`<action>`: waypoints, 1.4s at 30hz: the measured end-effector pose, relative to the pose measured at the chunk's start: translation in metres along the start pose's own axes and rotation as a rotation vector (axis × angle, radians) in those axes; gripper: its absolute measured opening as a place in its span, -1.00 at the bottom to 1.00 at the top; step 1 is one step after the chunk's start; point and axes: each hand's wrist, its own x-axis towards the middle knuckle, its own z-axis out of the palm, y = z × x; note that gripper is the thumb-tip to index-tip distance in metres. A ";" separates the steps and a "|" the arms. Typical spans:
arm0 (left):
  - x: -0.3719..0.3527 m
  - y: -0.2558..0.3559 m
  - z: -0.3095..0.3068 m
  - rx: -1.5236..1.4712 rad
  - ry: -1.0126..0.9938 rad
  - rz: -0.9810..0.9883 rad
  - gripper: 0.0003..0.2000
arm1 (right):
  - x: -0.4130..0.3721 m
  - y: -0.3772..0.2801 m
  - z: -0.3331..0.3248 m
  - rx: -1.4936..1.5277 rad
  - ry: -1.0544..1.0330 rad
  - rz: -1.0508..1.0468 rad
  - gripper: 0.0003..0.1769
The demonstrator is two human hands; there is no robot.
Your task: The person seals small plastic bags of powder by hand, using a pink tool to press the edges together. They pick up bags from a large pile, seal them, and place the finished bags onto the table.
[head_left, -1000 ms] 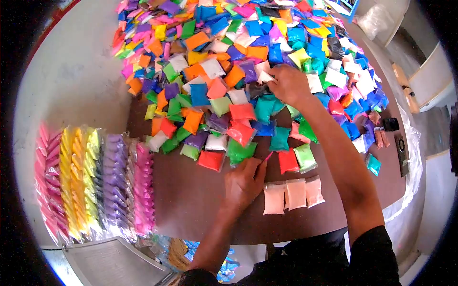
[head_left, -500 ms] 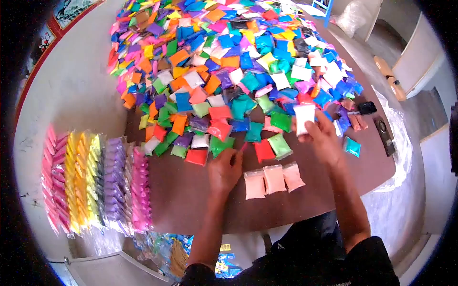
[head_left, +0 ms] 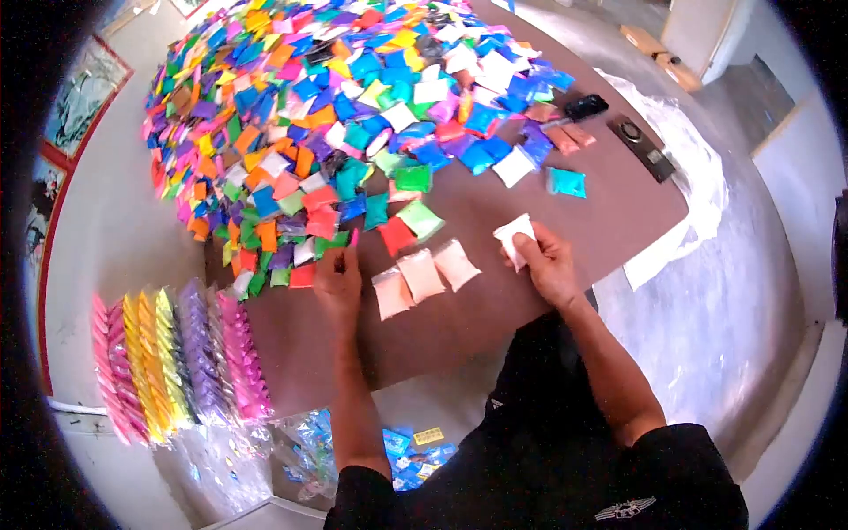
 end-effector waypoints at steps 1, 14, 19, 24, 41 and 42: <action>-0.003 0.001 -0.002 0.018 0.068 0.034 -0.85 | -0.002 0.002 -0.001 -0.050 -0.047 -0.017 -0.69; -0.091 0.027 -0.049 0.369 0.095 0.215 -0.94 | -0.003 0.002 -0.003 -0.116 -0.071 -0.225 -0.73; -0.107 0.053 -0.047 0.368 0.262 0.346 -0.92 | -0.005 0.008 -0.004 -0.055 -0.088 -0.222 -0.72; -0.151 0.172 -0.006 -0.095 -0.100 0.074 -0.76 | -0.002 0.009 -0.004 0.019 -0.129 -0.205 -0.68; -0.151 0.198 0.075 -0.780 -0.382 -0.438 -0.78 | -0.033 -0.003 -0.019 -0.401 -0.075 -0.389 -0.67; -0.151 0.201 0.075 -0.786 -0.377 -0.409 -0.78 | -0.033 -0.003 -0.020 -0.403 -0.073 -0.389 -0.67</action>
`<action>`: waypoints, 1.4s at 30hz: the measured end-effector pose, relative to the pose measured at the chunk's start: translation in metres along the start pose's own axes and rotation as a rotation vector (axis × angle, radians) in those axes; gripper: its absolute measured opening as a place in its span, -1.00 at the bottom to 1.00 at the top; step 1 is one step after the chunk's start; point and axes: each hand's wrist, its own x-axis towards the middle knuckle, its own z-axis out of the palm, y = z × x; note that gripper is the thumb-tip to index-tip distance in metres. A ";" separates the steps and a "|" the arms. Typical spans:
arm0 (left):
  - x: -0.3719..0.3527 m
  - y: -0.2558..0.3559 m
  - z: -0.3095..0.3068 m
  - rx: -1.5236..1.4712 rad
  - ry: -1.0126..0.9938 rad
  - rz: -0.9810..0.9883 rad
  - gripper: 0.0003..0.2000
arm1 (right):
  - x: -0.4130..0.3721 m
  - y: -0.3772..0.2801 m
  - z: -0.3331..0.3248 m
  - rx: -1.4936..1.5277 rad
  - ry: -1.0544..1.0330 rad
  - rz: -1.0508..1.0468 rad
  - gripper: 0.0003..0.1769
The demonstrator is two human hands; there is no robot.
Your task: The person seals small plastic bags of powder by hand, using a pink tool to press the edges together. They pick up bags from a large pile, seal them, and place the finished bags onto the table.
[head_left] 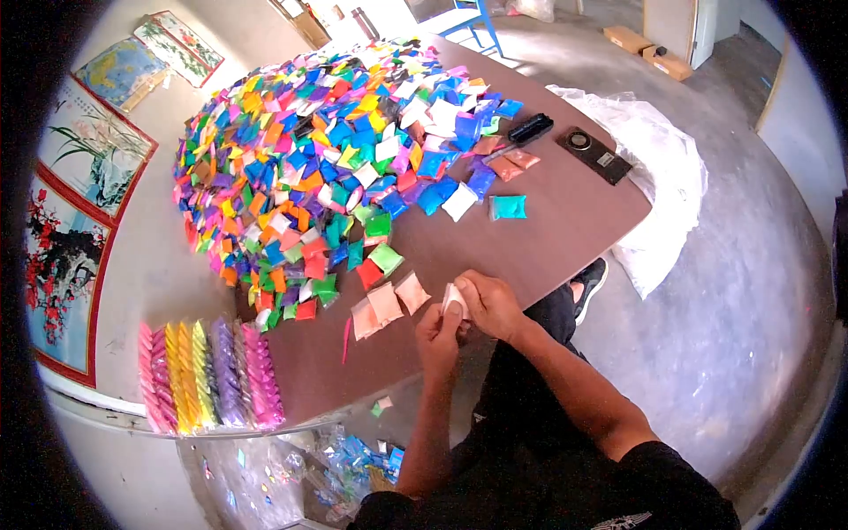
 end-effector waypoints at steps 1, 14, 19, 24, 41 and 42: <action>0.000 0.002 0.002 0.001 -0.008 0.029 -0.78 | 0.000 0.000 -0.001 0.011 -0.003 0.002 -0.67; 0.008 -0.008 0.002 -0.069 0.073 0.075 -0.77 | -0.018 -0.010 -0.008 -0.258 0.077 -0.351 -0.50; 0.009 -0.001 0.006 0.253 0.096 0.038 -0.80 | -0.034 -0.001 -0.013 -0.336 0.082 -0.346 -0.41; -0.001 0.014 0.017 0.033 0.080 0.132 -0.81 | -0.028 0.005 -0.013 -0.175 0.121 -0.245 -0.53; 0.009 0.000 -0.004 0.085 -0.064 0.138 -0.75 | -0.021 -0.006 -0.029 0.122 -0.052 0.069 -0.74; 0.008 -0.001 -0.005 0.088 -0.079 0.127 -0.77 | -0.021 -0.006 -0.030 0.148 -0.067 0.105 -0.74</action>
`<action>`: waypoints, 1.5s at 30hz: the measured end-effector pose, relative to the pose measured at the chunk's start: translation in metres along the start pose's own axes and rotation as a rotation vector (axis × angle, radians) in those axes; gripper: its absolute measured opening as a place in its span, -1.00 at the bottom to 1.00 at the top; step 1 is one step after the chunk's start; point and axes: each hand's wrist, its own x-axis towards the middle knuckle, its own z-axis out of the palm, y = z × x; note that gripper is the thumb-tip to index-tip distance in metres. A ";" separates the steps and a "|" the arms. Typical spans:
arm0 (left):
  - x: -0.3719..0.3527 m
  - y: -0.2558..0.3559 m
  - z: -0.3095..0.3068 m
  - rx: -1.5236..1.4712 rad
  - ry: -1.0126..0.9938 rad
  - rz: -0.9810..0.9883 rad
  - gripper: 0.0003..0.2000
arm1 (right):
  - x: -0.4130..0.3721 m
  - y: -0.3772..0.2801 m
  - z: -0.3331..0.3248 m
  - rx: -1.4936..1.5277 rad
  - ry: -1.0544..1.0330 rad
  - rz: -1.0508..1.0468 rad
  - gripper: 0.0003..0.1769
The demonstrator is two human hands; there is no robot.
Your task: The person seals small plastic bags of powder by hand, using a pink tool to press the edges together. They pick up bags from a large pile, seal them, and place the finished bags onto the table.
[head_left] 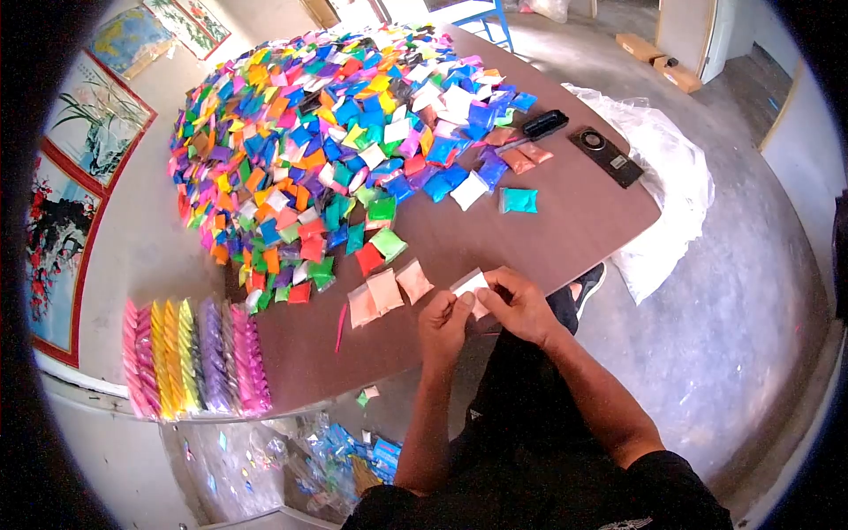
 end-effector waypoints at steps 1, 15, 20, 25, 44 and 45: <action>-0.001 0.000 0.000 0.002 -0.017 -0.010 -0.79 | 0.000 0.000 -0.001 0.026 -0.012 0.037 -0.75; -0.002 0.002 0.006 0.150 -0.062 -0.014 -0.76 | 0.006 0.009 -0.002 0.128 -0.009 0.127 -0.75; -0.002 -0.005 0.009 0.321 -0.031 0.000 -0.74 | 0.006 0.020 0.002 0.182 0.008 0.146 -0.74; -0.004 0.007 0.019 0.326 -0.048 0.029 -0.72 | 0.006 0.018 0.000 0.301 0.060 0.127 -0.75; 0.003 -0.007 0.009 0.189 -0.023 -0.006 -0.76 | 0.006 0.016 -0.005 0.255 -0.071 0.087 -0.78; 0.004 -0.011 0.007 0.183 -0.023 0.018 -0.76 | 0.006 0.015 -0.006 0.243 -0.085 0.106 -0.78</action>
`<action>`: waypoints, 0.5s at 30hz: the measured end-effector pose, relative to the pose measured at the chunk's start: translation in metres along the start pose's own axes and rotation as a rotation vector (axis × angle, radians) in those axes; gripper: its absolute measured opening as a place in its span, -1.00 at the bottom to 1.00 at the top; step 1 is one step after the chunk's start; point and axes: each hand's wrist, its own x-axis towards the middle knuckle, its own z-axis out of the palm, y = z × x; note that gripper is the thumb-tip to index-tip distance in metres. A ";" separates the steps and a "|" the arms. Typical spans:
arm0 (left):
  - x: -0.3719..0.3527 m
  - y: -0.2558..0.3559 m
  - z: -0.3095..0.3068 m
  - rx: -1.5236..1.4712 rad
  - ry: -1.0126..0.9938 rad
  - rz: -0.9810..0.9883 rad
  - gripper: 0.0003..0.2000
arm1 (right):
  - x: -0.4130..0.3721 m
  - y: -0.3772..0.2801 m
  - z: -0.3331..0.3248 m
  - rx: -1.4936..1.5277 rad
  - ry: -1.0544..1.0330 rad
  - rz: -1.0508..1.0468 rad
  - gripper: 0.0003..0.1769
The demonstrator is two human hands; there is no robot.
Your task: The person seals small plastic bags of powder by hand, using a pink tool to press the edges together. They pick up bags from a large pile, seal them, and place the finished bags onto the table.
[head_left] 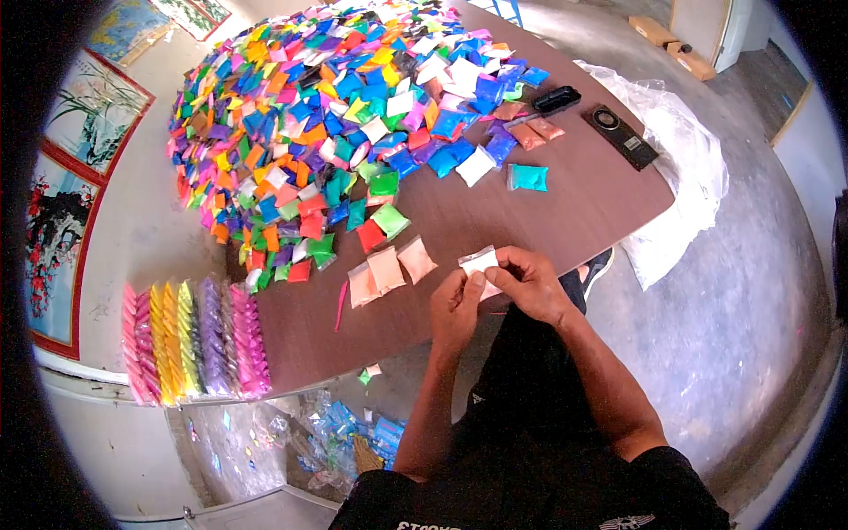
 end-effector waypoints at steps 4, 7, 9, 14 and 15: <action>0.000 -0.008 -0.002 -0.075 0.002 0.019 -0.73 | 0.001 -0.001 -0.001 -0.054 -0.018 0.051 -0.77; -0.001 0.004 0.003 -0.055 0.013 0.051 -0.73 | 0.002 -0.002 0.001 -0.061 0.002 0.068 -0.77; -0.001 0.017 0.005 -0.055 0.015 -0.015 -0.75 | 0.001 -0.006 0.003 -0.013 0.022 0.074 -0.77; 0.000 0.008 -0.001 -0.089 -0.021 -0.117 -0.78 | -0.001 -0.006 0.002 -0.084 0.003 0.113 -0.78; -0.001 0.012 0.002 -0.116 0.005 -0.129 -0.79 | -0.001 -0.004 0.002 -0.077 0.012 0.074 -0.78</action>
